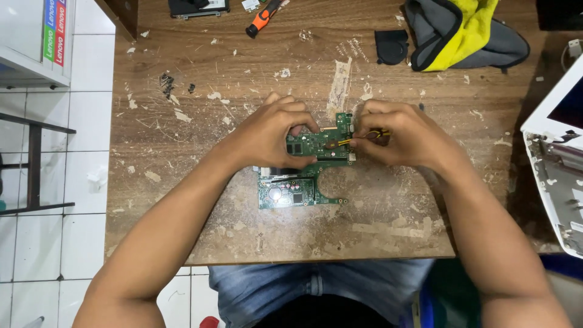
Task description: Using a small screwdriver to disconnect ribbon cables and components from a laptop motherboard.
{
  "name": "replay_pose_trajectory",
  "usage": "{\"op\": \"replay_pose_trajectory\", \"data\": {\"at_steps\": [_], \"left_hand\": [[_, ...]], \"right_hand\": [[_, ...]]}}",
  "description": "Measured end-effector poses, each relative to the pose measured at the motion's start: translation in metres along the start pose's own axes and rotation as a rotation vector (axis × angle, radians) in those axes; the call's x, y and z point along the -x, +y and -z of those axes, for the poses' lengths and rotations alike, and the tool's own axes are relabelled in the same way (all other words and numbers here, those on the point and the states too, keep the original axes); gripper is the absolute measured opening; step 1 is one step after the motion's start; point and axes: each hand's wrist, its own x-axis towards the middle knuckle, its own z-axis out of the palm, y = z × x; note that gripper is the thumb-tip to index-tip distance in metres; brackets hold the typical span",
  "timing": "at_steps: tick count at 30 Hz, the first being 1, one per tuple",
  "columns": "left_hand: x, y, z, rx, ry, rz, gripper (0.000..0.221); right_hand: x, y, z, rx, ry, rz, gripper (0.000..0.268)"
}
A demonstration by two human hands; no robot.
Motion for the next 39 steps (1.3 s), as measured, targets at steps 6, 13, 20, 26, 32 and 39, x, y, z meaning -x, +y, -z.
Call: {"op": "replay_pose_trajectory", "data": {"at_steps": [6, 13, 20, 26, 32, 39], "left_hand": [[0.001, 0.003, 0.004, 0.013, 0.017, -0.005, 0.040], [-0.001, 0.012, 0.008, 0.011, 0.007, 0.015, 0.041], [-0.001, 0.015, 0.011, 0.000, -0.027, 0.040, 0.042], [-0.001, 0.020, 0.014, -0.004, -0.028, 0.040, 0.042], [0.000, 0.020, 0.013, 0.002, -0.023, 0.048, 0.042], [-0.001, 0.011, 0.007, 0.009, -0.015, 0.044, 0.042]], "right_hand": [[-0.004, 0.007, -0.016, -0.070, 0.003, -0.004, 0.009], [-0.004, 0.004, -0.012, -0.038, -0.006, 0.004, 0.009], [-0.005, 0.000, -0.009, -0.067, -0.038, 0.006, 0.010], [-0.004, 0.002, -0.015, -0.045, -0.008, 0.014, 0.010], [-0.001, 0.010, -0.015, 0.012, 0.024, 0.015, 0.009], [-0.006, 0.001, -0.019, -0.014, 0.038, -0.011, 0.010]]}}
